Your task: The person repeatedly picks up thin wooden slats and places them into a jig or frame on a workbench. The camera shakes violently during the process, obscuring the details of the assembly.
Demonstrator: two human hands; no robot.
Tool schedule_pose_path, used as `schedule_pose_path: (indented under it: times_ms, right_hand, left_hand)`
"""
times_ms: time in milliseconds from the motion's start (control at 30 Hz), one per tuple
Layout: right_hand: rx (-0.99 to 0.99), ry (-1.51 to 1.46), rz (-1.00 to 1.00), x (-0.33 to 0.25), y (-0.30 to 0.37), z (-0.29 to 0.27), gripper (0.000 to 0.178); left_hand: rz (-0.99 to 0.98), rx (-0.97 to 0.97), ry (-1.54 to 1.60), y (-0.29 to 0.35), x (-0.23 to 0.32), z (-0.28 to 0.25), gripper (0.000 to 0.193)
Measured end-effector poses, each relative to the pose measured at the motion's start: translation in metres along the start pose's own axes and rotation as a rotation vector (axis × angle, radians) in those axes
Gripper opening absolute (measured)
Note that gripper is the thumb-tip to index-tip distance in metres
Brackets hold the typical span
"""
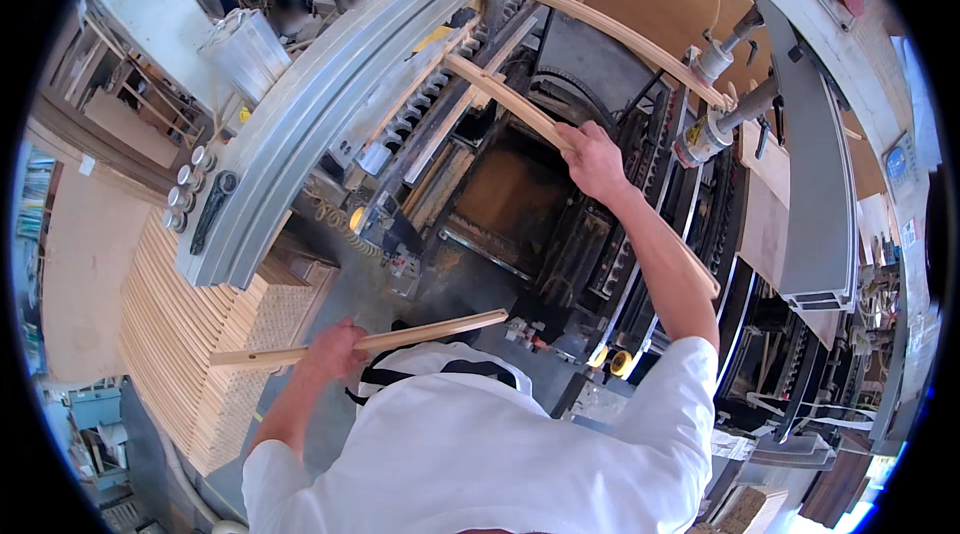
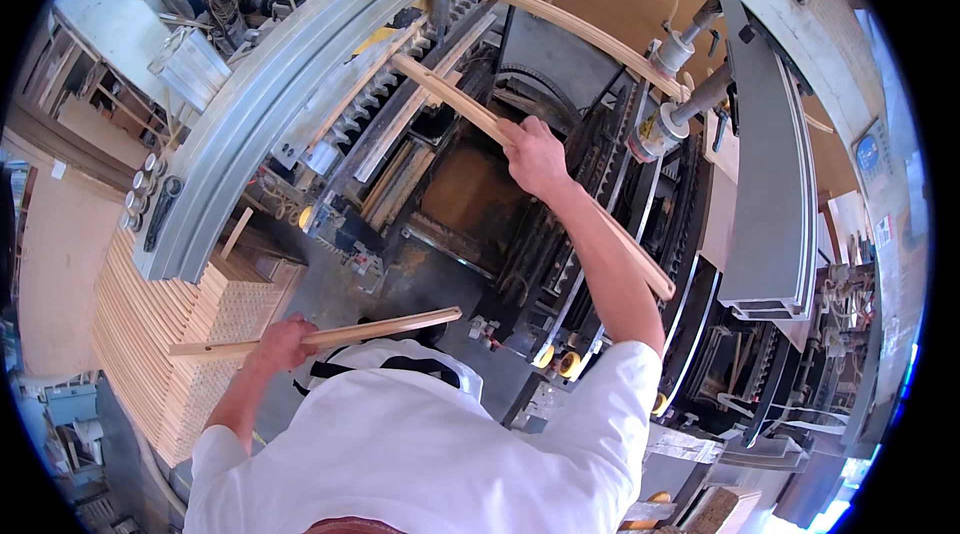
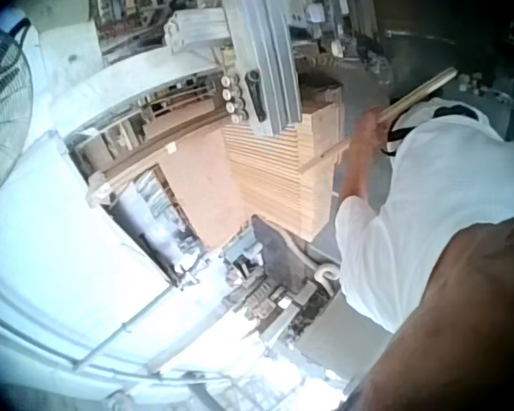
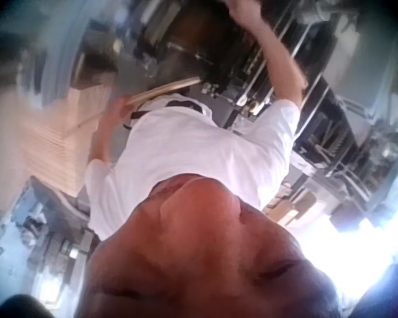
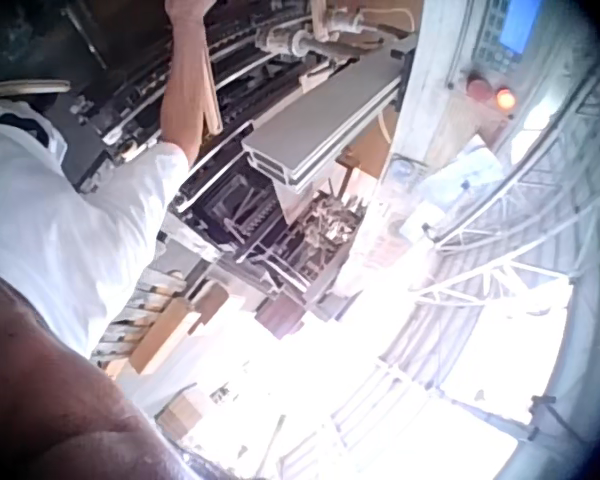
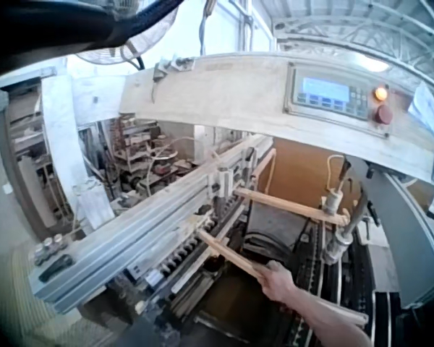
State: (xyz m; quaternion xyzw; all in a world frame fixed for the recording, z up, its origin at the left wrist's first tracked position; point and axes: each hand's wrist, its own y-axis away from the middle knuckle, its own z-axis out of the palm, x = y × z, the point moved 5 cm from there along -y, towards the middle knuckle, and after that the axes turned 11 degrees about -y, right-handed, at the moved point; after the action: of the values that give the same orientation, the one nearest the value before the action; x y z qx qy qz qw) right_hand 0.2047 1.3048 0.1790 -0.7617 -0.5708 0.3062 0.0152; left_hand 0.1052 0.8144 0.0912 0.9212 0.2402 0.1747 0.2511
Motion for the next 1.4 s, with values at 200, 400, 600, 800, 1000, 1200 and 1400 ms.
schedule_pose_path:
  times_ms: [200, 400, 600, 800, 1000, 1200, 1400]
  right_hand:
    - [0.006, 0.252, 0.096, 0.072, -0.032, 0.028, 0.042]
    - [0.078, 0.369, 0.243, 0.132, -0.049, 0.006, 0.04]
    - [0.004, 0.329, 0.326, 0.129, -0.064, 0.007, 0.036]
    - [-0.018, 0.345, 0.295, 0.127, -0.079, 0.023, 0.037]
    - [0.012, 0.384, 0.234, 0.119, -0.079, 0.017, 0.038]
    - [-0.011, 0.469, 0.355, 0.125, -0.079, 0.016, 0.042]
    - [0.109, 0.442, 0.399, 0.113, -0.09, 0.01, 0.058]
  left_hand:
    - [-0.071, 0.04, -0.008, 0.012, -0.032, 0.031, 0.034]
    - [-0.315, 0.001, 0.049, 0.035, -0.044, 0.046, 0.032]
    - [-0.437, 0.037, 0.111, 0.055, -0.058, 0.061, 0.032]
    - [-0.483, 0.083, 0.125, 0.06, -0.069, 0.073, 0.03]
    - [-0.469, 0.103, 0.243, 0.07, -0.063, 0.065, 0.028]
    - [-0.562, 0.175, 0.439, 0.111, -0.064, 0.048, 0.03]
    - [-0.772, 0.161, 0.786, 0.202, -0.114, 0.057, 0.033]
